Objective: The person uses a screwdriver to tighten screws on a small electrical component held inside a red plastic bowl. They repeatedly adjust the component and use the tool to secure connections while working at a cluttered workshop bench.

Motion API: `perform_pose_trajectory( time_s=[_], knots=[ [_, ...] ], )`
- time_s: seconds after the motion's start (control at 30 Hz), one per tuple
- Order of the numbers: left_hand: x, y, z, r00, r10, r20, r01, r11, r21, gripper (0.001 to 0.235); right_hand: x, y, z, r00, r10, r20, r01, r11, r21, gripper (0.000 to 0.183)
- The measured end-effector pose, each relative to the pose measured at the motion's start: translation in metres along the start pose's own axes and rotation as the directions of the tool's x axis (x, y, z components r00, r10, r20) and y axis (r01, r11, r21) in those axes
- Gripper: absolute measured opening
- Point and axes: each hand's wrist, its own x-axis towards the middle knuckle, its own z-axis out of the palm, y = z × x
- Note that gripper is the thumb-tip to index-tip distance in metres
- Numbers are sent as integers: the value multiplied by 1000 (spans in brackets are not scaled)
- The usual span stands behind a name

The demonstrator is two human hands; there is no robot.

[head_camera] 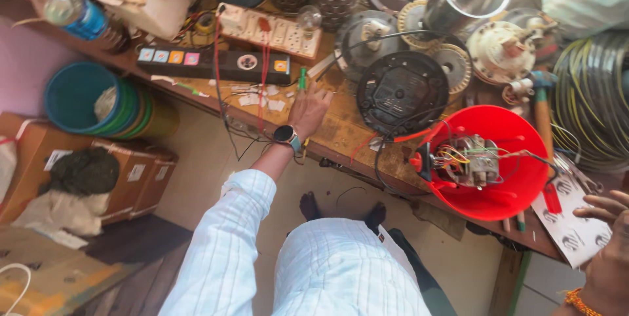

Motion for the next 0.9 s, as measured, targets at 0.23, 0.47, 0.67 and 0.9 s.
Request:
perform_pose_trajectory(
  time_s=[0.23, 0.47, 0.67, 0.9],
  knots=[
    [4, -12, 35, 993, -103, 52, 99, 992, 74, 29, -35, -13, 0, 960, 40, -276, -64, 995, -78, 29],
    [2, -14, 26, 986, -158, 59, 148, 979, 140, 36, -40, -22, 12, 956, 28, -293, -10, 998, 64, 35],
    [20, 4, -65, 951, -302, -62, 250, 873, -418, 18, -45, -56, 44, 940, 182, -290, -147, 979, 138, 36],
    [-41, 112, -189, 945, 16, 327, 327, -100, -940, 17, -73, -106, 125, 862, 109, 496, -207, 967, 147, 40]
  ],
)
